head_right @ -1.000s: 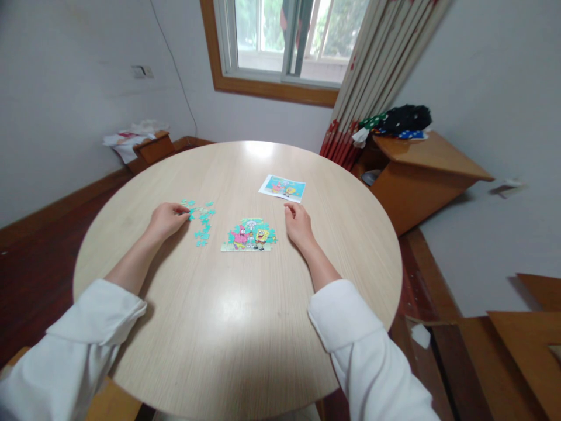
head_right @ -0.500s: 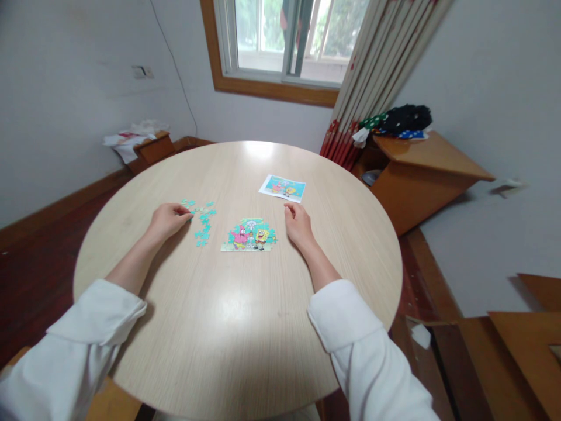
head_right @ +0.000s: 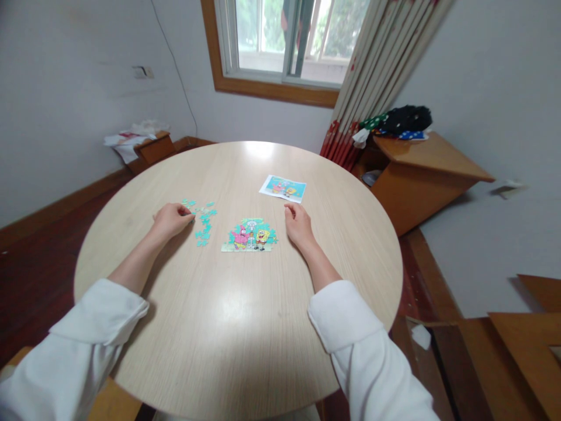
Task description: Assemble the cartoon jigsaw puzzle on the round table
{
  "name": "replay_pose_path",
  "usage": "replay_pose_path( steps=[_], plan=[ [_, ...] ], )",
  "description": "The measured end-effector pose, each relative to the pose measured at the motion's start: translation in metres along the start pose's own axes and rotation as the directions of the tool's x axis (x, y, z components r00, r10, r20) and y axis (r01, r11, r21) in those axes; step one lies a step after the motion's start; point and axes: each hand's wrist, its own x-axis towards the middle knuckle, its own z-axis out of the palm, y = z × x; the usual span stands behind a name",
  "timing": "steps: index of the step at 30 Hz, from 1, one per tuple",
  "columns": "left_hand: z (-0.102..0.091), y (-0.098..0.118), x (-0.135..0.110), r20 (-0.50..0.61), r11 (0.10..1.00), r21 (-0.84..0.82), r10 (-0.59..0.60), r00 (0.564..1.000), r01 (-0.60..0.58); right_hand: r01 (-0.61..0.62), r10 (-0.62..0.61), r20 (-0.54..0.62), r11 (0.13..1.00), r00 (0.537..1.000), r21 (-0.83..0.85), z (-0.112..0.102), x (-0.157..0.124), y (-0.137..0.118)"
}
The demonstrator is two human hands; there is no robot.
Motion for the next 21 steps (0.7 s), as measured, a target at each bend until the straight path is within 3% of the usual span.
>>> replay_pose_path(
  steps=[6, 12, 21],
  plan=[
    [-0.0011, 0.0046, -0.0032, 0.031, 1.0, -0.009, -0.003, 1.0, 0.003, -0.006, 0.006, 0.002, 1.0, 1.0, -0.005, -0.0007, -0.0004, -0.0017],
    [-0.0011, 0.0004, -0.0015, -0.035, 1.0, 0.02, 0.024, 0.999, -0.024, 0.004, -0.004, 0.005, 1.0, 1.0, 0.004, -0.0004, -0.0002, -0.0008],
    [0.0014, -0.0028, 0.0019, -0.01, 0.998, 0.047, 0.031, 0.999, -0.03, 0.021, -0.021, -0.003, 1.0, 1.0, 0.0, 0.0003, 0.0, 0.0011]
  ],
)
